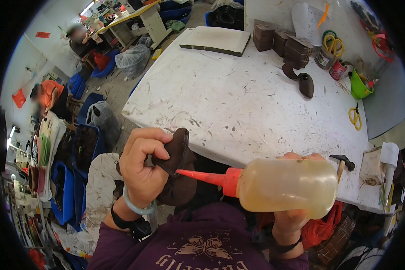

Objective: The person applies glue from a squeeze bottle to the edges of leather pieces, presses them together by hand, and places the assembled parts into a large basin. They then retrieve more leather pieces from a red plastic bag to continue the process.

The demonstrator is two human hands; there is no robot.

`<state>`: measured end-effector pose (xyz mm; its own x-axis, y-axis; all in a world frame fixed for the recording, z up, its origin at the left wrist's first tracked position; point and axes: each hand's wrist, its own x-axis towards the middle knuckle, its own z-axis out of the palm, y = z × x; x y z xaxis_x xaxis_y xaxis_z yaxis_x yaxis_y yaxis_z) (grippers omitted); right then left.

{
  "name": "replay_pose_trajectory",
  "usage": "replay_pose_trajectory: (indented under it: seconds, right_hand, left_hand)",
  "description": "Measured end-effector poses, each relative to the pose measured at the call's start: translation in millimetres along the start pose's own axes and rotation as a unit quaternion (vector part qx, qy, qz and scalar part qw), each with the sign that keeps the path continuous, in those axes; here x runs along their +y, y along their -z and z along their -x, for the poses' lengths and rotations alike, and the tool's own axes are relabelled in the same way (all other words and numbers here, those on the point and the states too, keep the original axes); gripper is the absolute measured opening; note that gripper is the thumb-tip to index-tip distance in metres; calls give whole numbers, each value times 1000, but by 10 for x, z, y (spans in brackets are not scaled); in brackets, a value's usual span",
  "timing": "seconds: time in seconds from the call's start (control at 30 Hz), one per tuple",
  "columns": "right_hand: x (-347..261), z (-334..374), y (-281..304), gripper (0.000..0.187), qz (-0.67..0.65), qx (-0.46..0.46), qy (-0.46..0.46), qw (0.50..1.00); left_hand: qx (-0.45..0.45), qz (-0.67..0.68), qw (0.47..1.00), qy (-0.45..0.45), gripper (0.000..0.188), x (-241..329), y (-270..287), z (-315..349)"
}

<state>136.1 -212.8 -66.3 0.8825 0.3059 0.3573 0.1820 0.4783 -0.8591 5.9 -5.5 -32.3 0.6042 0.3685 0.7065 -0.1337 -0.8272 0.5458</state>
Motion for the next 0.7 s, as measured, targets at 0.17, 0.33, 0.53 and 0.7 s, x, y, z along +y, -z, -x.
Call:
replay_pose_trajectory:
  seconds: [0.17, 0.33, 0.53, 0.7]
  right_hand:
    - [8, -61, 44, 83, -29, 10, -8, 999]
    - [108, -45, 141, 80, -68, 38, 0, 997]
    - [179, -45, 172, 85, -82, 50, -15, 995]
    - [280, -30, 268, 73, -68, 48, 7, 997]
  left_hand:
    - [-2, 8, 1000, -4, 24, 31, -3, -6]
    - [1, 16, 1000, -6, 24, 50, -18, 12]
    - [-5, 18, 1000, -8, 24, 71, -27, 23]
    - [-21, 28, 999, 3, 24, 48, -12, 48]
